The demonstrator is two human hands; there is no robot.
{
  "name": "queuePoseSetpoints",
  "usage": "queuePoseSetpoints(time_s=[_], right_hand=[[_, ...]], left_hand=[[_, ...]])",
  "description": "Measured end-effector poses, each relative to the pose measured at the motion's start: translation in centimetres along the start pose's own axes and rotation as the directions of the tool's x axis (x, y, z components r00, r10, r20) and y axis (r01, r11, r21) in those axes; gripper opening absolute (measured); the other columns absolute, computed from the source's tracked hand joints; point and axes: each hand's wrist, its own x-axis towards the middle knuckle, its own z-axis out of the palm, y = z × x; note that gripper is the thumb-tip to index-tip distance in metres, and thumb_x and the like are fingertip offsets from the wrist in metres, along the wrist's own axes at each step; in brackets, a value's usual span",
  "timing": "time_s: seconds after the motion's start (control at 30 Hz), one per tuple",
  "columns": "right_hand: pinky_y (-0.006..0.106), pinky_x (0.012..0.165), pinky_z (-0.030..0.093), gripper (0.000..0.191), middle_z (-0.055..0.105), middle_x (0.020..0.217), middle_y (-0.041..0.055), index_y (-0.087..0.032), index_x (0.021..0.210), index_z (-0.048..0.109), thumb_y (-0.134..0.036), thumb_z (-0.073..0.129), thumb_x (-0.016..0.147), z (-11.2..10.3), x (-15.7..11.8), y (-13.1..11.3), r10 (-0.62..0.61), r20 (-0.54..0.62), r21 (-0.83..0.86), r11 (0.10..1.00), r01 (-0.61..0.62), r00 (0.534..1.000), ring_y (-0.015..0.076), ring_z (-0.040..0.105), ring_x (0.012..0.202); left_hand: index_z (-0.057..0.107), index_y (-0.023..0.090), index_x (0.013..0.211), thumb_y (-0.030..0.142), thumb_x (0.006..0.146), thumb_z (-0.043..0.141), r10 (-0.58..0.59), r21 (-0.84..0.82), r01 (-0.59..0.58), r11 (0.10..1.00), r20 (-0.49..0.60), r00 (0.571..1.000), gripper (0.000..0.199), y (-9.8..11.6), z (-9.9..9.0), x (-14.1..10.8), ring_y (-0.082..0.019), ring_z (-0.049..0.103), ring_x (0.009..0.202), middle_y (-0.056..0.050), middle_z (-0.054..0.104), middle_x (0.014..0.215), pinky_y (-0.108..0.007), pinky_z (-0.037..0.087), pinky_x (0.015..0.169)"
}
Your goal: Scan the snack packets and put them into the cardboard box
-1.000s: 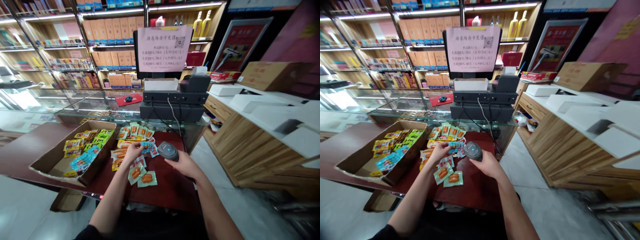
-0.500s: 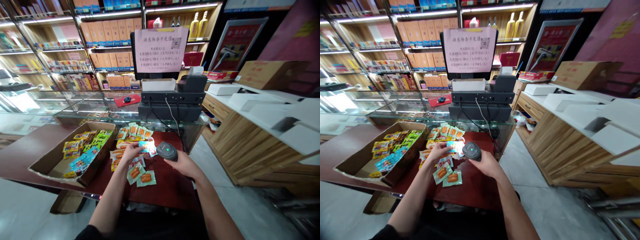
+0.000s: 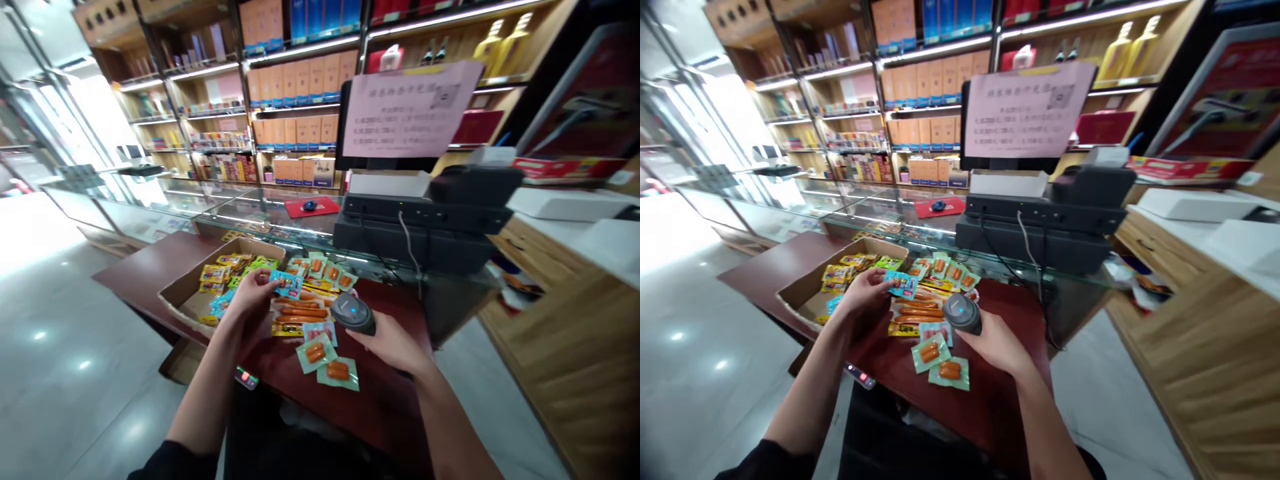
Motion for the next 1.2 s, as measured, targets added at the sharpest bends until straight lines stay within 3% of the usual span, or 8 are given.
queuePoseSetpoints(time_s=[0.13,0.27,0.43,0.57,0.7,0.83,1.1,1.2], right_hand=[[0.041,0.091,0.053,0.042,0.074,0.112,0.0104,-0.017,0.112,0.069,-0.04,0.069,0.078,1.4,2.2,-2.0,-0.04,0.047,-0.03,0.999,0.041,0.998,0.033,0.068,0.106],[0.042,0.092,0.052,0.043,0.075,0.111,0.0102,-0.017,0.115,0.068,-0.039,0.068,0.078,3.0,4.0,-3.6,-0.097,0.099,-0.036,0.994,0.101,0.99,0.0325,0.069,0.105],[0.041,0.091,0.052,0.044,0.074,0.113,0.0089,-0.019,0.116,0.067,-0.04,0.068,0.078,4.9,5.3,-5.2,-0.134,0.137,-0.033,0.99,0.139,0.982,0.0319,0.068,0.106],[0.042,0.089,0.053,0.047,0.075,0.109,0.0095,-0.019,0.119,0.067,-0.041,0.069,0.077,5.7,5.8,-5.4,-0.144,0.139,-0.046,0.987,0.152,0.98,0.032,0.069,0.101],[0.043,0.093,0.052,0.047,0.074,0.114,0.0088,-0.02,0.12,0.067,-0.039,0.071,0.077,5.7,5.8,-5.1,-0.155,0.14,-0.021,0.987,0.159,0.978,0.0318,0.068,0.107],[0.043,0.097,0.051,0.047,0.072,0.119,0.0093,-0.019,0.119,0.067,-0.038,0.071,0.076,5.0,5.5,-5.0,-0.159,0.137,0.025,0.987,0.157,0.978,0.0314,0.066,0.111],[0.041,0.092,0.053,0.042,0.074,0.113,0.0087,-0.019,0.114,0.069,-0.035,0.071,0.076,1.4,3.0,-1.6,-0.046,0.025,-0.06,0.997,0.047,0.999,0.0321,0.068,0.107],[0.04,0.093,0.052,0.044,0.073,0.116,0.009,-0.019,0.117,0.068,-0.037,0.07,0.077,-0.5,1.5,0.2,-0.011,-0.07,-0.074,0.997,0.006,0.998,0.0318,0.067,0.109]], left_hand=[[0.058,0.016,0.083,0.046,0.052,0.086,0.034,0.158,-0.015,0.987,-0.118,0.992,0.052,1.8,-7.2,-0.5,-0.014,0.063,0.058,-0.001,0.069,0.068,-0.024,0.05,0.053],[0.063,0.015,0.075,0.048,0.054,0.082,-0.018,0.327,0.058,0.943,-0.125,0.992,0.044,1.0,-11.7,-1.4,-0.014,0.06,0.056,-0.001,0.068,0.064,-0.024,0.047,0.053],[0.072,0.017,0.075,0.048,0.067,0.072,-0.007,0.622,0.069,0.78,-0.102,0.995,0.032,-1.1,-13.5,-2.3,-0.018,0.063,0.063,-0.002,0.07,0.067,-0.025,0.045,0.058],[0.076,0.019,0.089,0.044,0.072,0.07,0.058,0.767,0.082,0.637,-0.154,0.986,0.031,-0.9,-13.6,-2.7,-0.022,0.068,0.08,-0.005,0.075,0.085,-0.027,0.048,0.071],[0.076,0.02,0.098,0.04,0.076,0.068,0.093,0.819,0.099,0.565,-0.182,0.979,0.031,0.3,-12.9,-2.8,-0.024,0.069,0.087,-0.008,0.075,0.094,-0.03,0.048,0.078],[0.075,0.02,0.103,0.04,0.078,0.067,0.114,0.83,0.058,0.555,-0.145,0.983,0.034,1.2,-10.4,-2.6,-0.024,0.068,0.089,-0.008,0.075,0.095,-0.03,0.049,0.08],[0.072,0.019,0.109,0.04,0.082,0.064,0.349,0.943,-0.021,0.333,-0.102,0.932,0.036,2.2,-2.2,-1.9,-0.03,0.059,0.108,-0.013,0.07,0.108,-0.039,0.044,0.096],[0.072,0.019,0.107,0.039,0.083,0.063,0.359,0.941,-0.136,0.31,0.017,0.933,0.033,2.0,1.9,-1.7,-0.029,0.06,0.104,-0.011,0.07,0.103,-0.039,0.045,0.094]])
